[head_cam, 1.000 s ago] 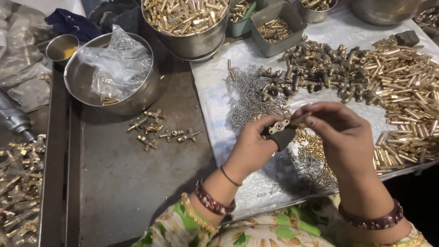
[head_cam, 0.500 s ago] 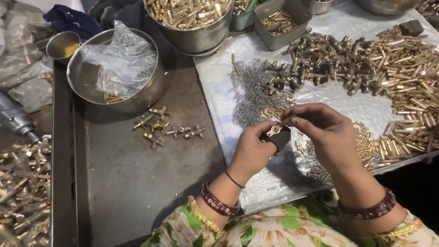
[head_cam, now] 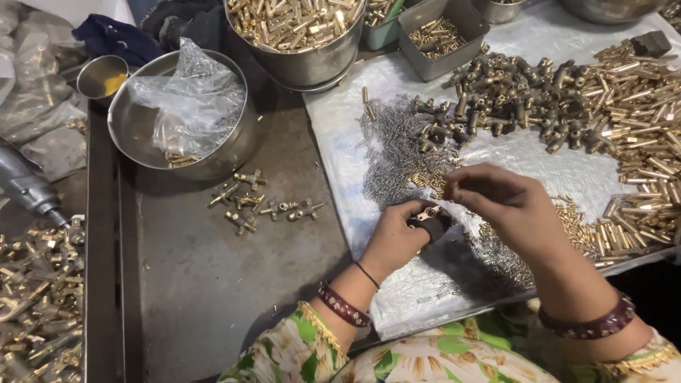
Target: The person sits at a workbench and assembles small brass-colored metal components. They pick up a cylindrical part and a smaller piece, fit them together, and place the assembled unit into a pile on the table.
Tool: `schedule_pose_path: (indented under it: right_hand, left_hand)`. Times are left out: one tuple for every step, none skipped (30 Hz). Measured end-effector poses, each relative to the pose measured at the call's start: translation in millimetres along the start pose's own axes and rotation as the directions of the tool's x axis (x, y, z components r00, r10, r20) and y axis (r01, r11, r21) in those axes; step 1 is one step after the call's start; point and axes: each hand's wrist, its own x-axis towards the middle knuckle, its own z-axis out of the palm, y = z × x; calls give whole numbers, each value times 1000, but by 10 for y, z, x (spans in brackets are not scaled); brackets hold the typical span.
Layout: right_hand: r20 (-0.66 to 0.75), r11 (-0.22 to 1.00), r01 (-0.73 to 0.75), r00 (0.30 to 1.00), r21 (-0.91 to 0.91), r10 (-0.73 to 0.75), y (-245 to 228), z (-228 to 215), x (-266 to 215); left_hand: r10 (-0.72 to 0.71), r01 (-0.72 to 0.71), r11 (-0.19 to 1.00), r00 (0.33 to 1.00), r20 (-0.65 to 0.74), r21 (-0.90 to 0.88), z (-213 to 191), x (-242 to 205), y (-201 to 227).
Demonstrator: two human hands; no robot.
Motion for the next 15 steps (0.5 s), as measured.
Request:
schedule_pose_path:
  right_hand:
    - [-1,1000,-3,1000,2,3,69,1,8]
    - [-28,999,-48,998,21,49,142,10,8]
    - [-54,995,-93,994,40,95,215,23,9]
    - [-53,994,-96,994,42,99,252,23,12]
    - [-73,989,-119,989,84,125,287,25,14]
    - [-93,982,-139,984,126,151,317,23,19]
    - [-94,982,-140,984,128,153,328,36,9]
    - [-99,973,-147,981,177,166,333,44,3]
    - [-104,962,-153,978,225,180,338,53,-4]
    - [-107,963,-152,978,224,180,355,45,-12]
    - [-103,962,-158,977,225,184,371,39,-18]
    - [-96,960,-163,977,228,189,392,45,-20]
    - [-97,960,-162,977,229,188,367,42,-17]
    - [-85,980,-141,985,138,153,344,35,-19]
    - [-70,992,-116,990,46,119,321,26,-22]
  left_hand:
    - [-3,3,1000,1000,1,0,-12,35,-21]
    - [16,-16,999,1000,7,33,-28,57,-46]
    - [35,-36,997,999,14,65,-47,78,-72]
    - [32,-32,997,999,14,65,-52,99,-92]
    - [2,-4,999,999,33,50,-59,120,-110]
    - [-25,23,999,998,55,35,-64,148,-123]
    - [-27,25,999,998,56,36,-69,139,-124]
    - [-4,2,1000,997,77,27,-70,141,-120]
    - [18,-20,1000,995,98,17,-72,142,-116]
    - [19,-20,1000,995,102,16,-62,139,-100]
    - [8,-12,999,996,89,48,-53,137,-85]
    - [-3,-3,997,997,74,82,-59,130,-69]
    - [-3,-3,997,997,76,83,-61,122,-20]
    - [-30,21,995,996,89,102,-57,112,25]
    - [-57,44,992,993,103,122,-51,102,68]
